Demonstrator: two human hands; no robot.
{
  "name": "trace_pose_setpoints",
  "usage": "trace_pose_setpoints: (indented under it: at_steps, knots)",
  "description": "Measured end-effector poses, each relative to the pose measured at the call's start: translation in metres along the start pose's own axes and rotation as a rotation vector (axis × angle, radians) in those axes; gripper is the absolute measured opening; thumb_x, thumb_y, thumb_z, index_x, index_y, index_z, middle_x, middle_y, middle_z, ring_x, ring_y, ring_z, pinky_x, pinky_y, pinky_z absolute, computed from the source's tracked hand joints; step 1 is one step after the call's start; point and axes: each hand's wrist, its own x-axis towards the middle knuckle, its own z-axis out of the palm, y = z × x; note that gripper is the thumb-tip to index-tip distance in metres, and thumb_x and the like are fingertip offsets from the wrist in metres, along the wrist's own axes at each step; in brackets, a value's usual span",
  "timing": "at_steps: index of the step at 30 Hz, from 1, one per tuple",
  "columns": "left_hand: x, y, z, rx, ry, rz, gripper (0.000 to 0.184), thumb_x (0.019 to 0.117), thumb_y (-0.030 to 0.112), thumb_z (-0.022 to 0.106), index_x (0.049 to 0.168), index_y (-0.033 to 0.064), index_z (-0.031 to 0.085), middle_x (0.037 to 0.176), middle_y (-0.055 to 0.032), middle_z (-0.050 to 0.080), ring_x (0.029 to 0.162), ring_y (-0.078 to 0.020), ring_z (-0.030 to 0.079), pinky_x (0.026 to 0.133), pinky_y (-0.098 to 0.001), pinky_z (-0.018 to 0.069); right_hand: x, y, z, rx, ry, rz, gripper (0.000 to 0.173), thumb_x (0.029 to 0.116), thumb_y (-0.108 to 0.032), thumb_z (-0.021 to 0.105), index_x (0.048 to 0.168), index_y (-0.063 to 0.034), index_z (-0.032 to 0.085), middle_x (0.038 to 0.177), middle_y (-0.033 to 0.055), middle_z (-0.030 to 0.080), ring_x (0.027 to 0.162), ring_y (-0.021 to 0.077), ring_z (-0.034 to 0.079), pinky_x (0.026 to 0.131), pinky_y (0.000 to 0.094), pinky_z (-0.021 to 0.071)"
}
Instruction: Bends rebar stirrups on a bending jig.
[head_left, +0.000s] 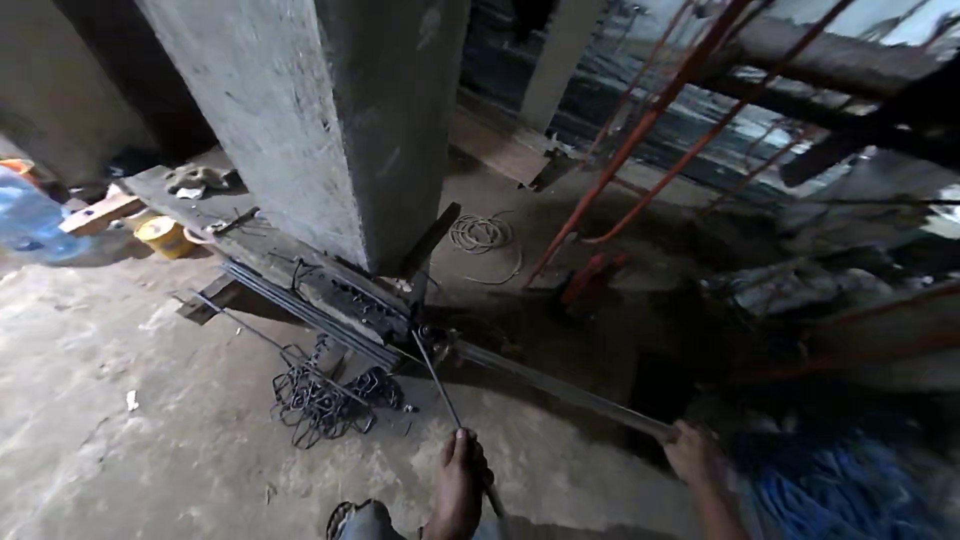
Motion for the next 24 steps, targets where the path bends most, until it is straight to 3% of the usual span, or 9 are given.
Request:
trace_pose_setpoints:
  at_steps: [4, 9, 12, 14, 15, 18, 21, 24]
  knots:
    - [-0.015, 0.050, -0.057, 0.138, -0.140, -0.113, 0.031, 0.1137, 0.023, 0.030, 0.103, 0.0057, 0.053, 0.067, 0.0006, 0.049, 0.049, -0.0087, 0.047, 0.046, -0.0229, 0.0441, -0.117, 0.010, 0.029, 0.148, 0.034, 0.196, 0.040, 0.0977, -0.013, 0.067, 0.133, 0.0042, 0.063, 0.136, 0.0322, 0.060, 0.134, 0.0478, 0.054, 0.113, 0.0638, 0.0388]
    - [-0.018, 0.130, -0.120, 0.276, -0.255, -0.279, 0.027, 0.1128, 0.019, 0.034, 0.111, 0.0027, 0.056, 0.072, -0.0023, 0.055, 0.053, -0.0099, 0.052, 0.048, -0.0237, 0.0483, -0.270, -0.012, 0.075, 0.127, 0.059, 0.440, 0.043, 0.0948, -0.018, 0.070, 0.133, 0.0002, 0.064, 0.138, 0.0305, 0.059, 0.135, 0.0489, 0.052, 0.109, 0.0671, 0.0409]
    - [-0.007, 0.176, -0.141, 0.388, -0.341, -0.349, 0.024, 0.1119, 0.017, 0.037, 0.110, 0.0036, 0.057, 0.072, -0.0013, 0.054, 0.054, -0.0095, 0.052, 0.050, -0.0239, 0.0489, -0.350, -0.049, 0.090, 0.339, 0.129, 0.489, 0.050, 0.0998, -0.012, 0.065, 0.143, 0.0091, 0.051, 0.146, 0.0361, 0.050, 0.139, 0.0499, 0.047, 0.117, 0.0603, 0.0360]
    - [0.000, 0.200, -0.150, 0.472, -0.374, -0.394, 0.023, 0.1115, 0.017, 0.038, 0.111, 0.0042, 0.057, 0.074, -0.0012, 0.055, 0.055, -0.0094, 0.052, 0.051, -0.0239, 0.0488, -0.390, -0.062, 0.107, 0.456, 0.173, 0.520, 0.046, 0.1019, -0.005, 0.059, 0.142, 0.0136, 0.048, 0.144, 0.0392, 0.049, 0.138, 0.0513, 0.046, 0.117, 0.0586, 0.0344]
    - [0.003, 0.212, -0.154, 0.506, -0.380, -0.415, 0.023, 0.1115, 0.018, 0.039, 0.112, 0.0046, 0.057, 0.075, -0.0009, 0.055, 0.055, -0.0090, 0.052, 0.051, -0.0237, 0.0485, -0.411, -0.069, 0.112, 0.411, 0.157, 0.526, 0.044, 0.1004, -0.006, 0.062, 0.138, 0.0144, 0.052, 0.140, 0.0398, 0.053, 0.136, 0.0528, 0.048, 0.117, 0.0604, 0.0347]
    - [0.018, 0.246, -0.169, 0.601, -0.385, -0.419, 0.022, 0.1107, 0.017, 0.041, 0.115, 0.0039, 0.058, 0.077, -0.0019, 0.057, 0.056, -0.0088, 0.052, 0.051, -0.0232, 0.0482, -0.473, -0.111, 0.110, 0.163, 0.019, 0.620, 0.039, 0.0994, -0.030, 0.065, 0.126, -0.0016, 0.069, 0.128, 0.0275, 0.066, 0.130, 0.0467, 0.055, 0.113, 0.0658, 0.0356]
    - [0.031, 0.268, -0.175, 0.649, -0.410, -0.445, 0.021, 0.1100, 0.017, 0.043, 0.113, 0.0040, 0.059, 0.078, -0.0026, 0.058, 0.057, -0.0086, 0.052, 0.052, -0.0227, 0.0473, -0.508, -0.141, 0.110, 0.098, -0.026, 0.687, 0.039, 0.0970, -0.036, 0.067, 0.119, -0.0037, 0.070, 0.122, 0.0260, 0.069, 0.126, 0.0478, 0.057, 0.110, 0.0685, 0.0371]
    - [0.023, 0.265, -0.163, 0.665, -0.391, -0.503, 0.017, 0.1101, 0.016, 0.042, 0.111, 0.0056, 0.056, 0.077, -0.0026, 0.057, 0.059, -0.0105, 0.055, 0.055, -0.0252, 0.0510, -0.486, -0.118, 0.107, 0.074, -0.038, 0.664, 0.039, 0.0964, -0.036, 0.070, 0.118, -0.0041, 0.070, 0.122, 0.0244, 0.069, 0.127, 0.0458, 0.057, 0.109, 0.0663, 0.0384]
